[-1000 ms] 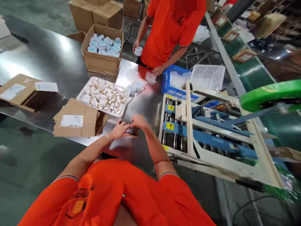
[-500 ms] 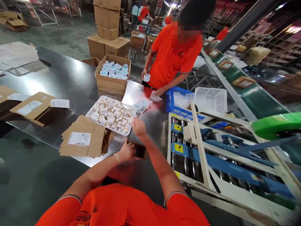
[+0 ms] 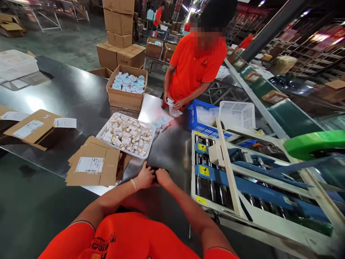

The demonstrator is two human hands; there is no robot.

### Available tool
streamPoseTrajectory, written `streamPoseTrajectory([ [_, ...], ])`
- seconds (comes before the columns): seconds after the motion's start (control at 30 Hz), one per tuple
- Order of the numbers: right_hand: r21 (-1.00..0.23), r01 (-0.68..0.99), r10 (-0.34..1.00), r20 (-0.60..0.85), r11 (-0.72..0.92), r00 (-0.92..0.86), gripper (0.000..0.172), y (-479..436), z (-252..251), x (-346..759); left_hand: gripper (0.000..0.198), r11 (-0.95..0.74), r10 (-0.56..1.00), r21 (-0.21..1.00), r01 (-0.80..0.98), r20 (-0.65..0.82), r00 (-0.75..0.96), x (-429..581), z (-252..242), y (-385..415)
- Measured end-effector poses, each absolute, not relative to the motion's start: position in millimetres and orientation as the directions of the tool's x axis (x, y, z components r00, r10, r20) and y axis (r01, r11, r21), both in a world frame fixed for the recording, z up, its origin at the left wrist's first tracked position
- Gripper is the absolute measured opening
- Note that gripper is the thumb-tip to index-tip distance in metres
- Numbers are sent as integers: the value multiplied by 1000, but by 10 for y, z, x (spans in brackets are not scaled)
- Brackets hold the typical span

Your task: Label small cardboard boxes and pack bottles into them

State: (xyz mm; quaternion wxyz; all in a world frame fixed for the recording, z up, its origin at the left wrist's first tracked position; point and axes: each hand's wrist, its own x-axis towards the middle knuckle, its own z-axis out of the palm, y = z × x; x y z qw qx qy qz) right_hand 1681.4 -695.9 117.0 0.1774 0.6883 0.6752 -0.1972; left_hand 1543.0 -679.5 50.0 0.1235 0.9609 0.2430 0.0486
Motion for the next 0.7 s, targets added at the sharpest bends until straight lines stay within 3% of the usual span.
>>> streamPoseTrajectory([
  [0.13,23,1000,859,-512,-14,24,19,-7020,1152,16810,40,-845,476,287,451,20,879,15368,568,-6777],
  [0.2,12,999,920,-388,-45,46,20,-7170,1193,16925,43,-841,477,297,451,16,879,15336,604,-6771],
  [0.27,-54,983,971,-173,-174,163,20,-7344,1236,17115,49,-837,482,307,452,24,876,15316,627,-6769],
  [0.33,-219,913,939,-73,-345,337,24,-7476,1242,17286,57,-821,509,327,468,47,860,15310,635,-6769],
  [0.4,-428,785,893,-165,-447,419,22,-7516,1187,17341,59,-797,544,351,491,65,837,15316,633,-6763],
  [0.47,-573,675,885,-286,-465,367,18,-7464,1086,17267,54,-780,558,381,497,64,827,15326,622,-6746],
  [0.6,-618,695,923,-334,-368,191,12,-7326,937,17111,35,-737,542,527,423,87,836,15271,531,-6659],
  [0.7,-642,735,953,-301,-218,20,10,-7426,913,17252,28,-610,675,707,359,225,703,15062,363,-6539],
])
